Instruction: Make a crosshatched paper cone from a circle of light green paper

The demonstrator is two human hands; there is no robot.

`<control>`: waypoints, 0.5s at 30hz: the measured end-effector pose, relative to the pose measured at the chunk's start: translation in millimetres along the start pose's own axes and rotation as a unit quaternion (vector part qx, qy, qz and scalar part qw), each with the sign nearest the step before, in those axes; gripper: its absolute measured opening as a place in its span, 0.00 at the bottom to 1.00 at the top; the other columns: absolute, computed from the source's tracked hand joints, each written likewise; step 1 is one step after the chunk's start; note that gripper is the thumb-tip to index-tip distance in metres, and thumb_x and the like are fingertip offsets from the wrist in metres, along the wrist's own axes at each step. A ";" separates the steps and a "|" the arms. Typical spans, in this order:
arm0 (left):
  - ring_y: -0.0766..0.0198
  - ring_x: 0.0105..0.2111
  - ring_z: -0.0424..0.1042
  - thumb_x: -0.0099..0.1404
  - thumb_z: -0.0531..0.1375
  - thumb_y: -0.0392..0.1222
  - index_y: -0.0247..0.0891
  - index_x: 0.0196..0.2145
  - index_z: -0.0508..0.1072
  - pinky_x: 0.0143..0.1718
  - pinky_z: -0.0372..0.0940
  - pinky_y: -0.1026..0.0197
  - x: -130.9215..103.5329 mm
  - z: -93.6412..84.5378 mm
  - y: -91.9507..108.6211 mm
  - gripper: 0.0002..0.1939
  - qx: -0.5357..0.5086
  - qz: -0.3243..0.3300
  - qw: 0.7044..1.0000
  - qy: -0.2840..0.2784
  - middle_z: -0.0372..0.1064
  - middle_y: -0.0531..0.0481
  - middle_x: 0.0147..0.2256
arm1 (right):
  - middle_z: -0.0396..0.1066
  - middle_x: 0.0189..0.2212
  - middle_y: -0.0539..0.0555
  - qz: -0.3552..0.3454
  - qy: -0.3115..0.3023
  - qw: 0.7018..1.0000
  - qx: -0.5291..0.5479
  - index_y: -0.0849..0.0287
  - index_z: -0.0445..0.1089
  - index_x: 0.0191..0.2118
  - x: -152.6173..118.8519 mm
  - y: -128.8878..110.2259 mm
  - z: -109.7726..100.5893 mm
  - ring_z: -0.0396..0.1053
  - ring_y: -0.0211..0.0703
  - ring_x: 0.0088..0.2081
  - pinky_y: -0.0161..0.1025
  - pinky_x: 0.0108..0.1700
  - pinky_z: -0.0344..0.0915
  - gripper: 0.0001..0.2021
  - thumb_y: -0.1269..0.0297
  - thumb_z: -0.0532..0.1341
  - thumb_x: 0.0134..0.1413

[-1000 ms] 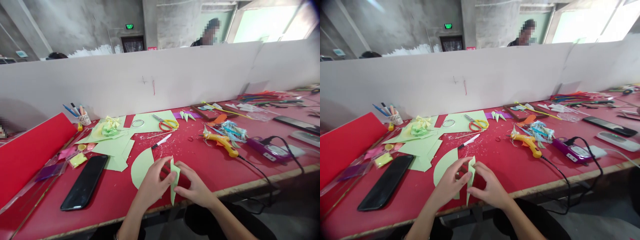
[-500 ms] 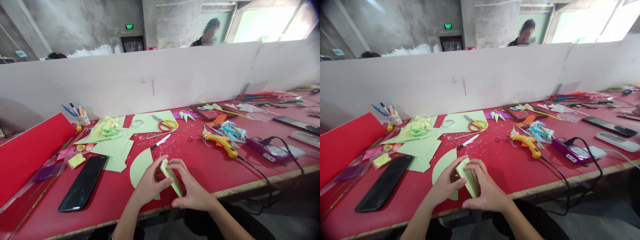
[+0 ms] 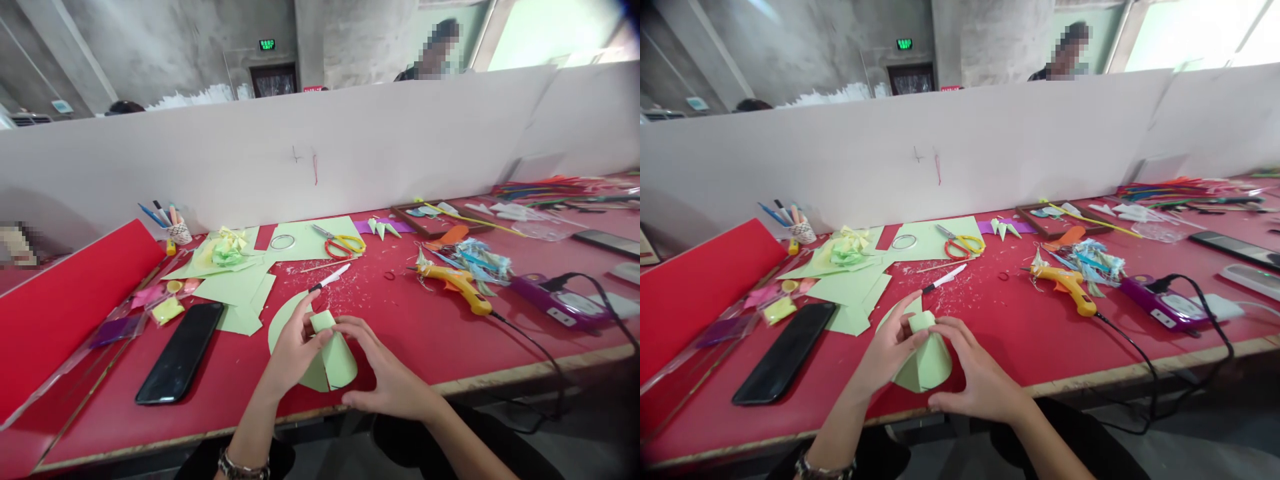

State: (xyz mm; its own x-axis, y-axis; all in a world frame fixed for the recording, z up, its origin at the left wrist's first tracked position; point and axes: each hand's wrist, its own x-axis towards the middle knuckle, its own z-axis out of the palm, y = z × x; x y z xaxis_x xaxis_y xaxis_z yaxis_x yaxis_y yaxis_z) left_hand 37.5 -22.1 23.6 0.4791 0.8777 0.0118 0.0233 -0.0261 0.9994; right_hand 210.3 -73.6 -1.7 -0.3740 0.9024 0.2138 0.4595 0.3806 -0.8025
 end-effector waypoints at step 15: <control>0.69 0.17 0.52 0.62 0.49 0.51 0.39 0.48 0.61 0.21 0.47 0.66 0.8 16.5 -2.4 0.19 0.256 0.054 0.959 0.109 0.46 0.60 0.17 | 0.48 0.54 0.60 -0.001 0.027 1.000 -0.008 0.55 0.53 0.43 0.9 1.6 0.4 0.49 0.48 0.56 0.44 0.54 0.53 0.28 0.57 0.66 0.36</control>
State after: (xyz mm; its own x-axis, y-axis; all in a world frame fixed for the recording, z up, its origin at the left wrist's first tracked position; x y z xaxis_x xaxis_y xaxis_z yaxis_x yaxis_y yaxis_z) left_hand 52.4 -29.2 20.6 0.3099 0.9341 0.1774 0.4380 -0.3058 0.8453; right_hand 210.4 -72.3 -3.0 -0.3323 0.9106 0.2456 0.4723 0.3861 -0.7924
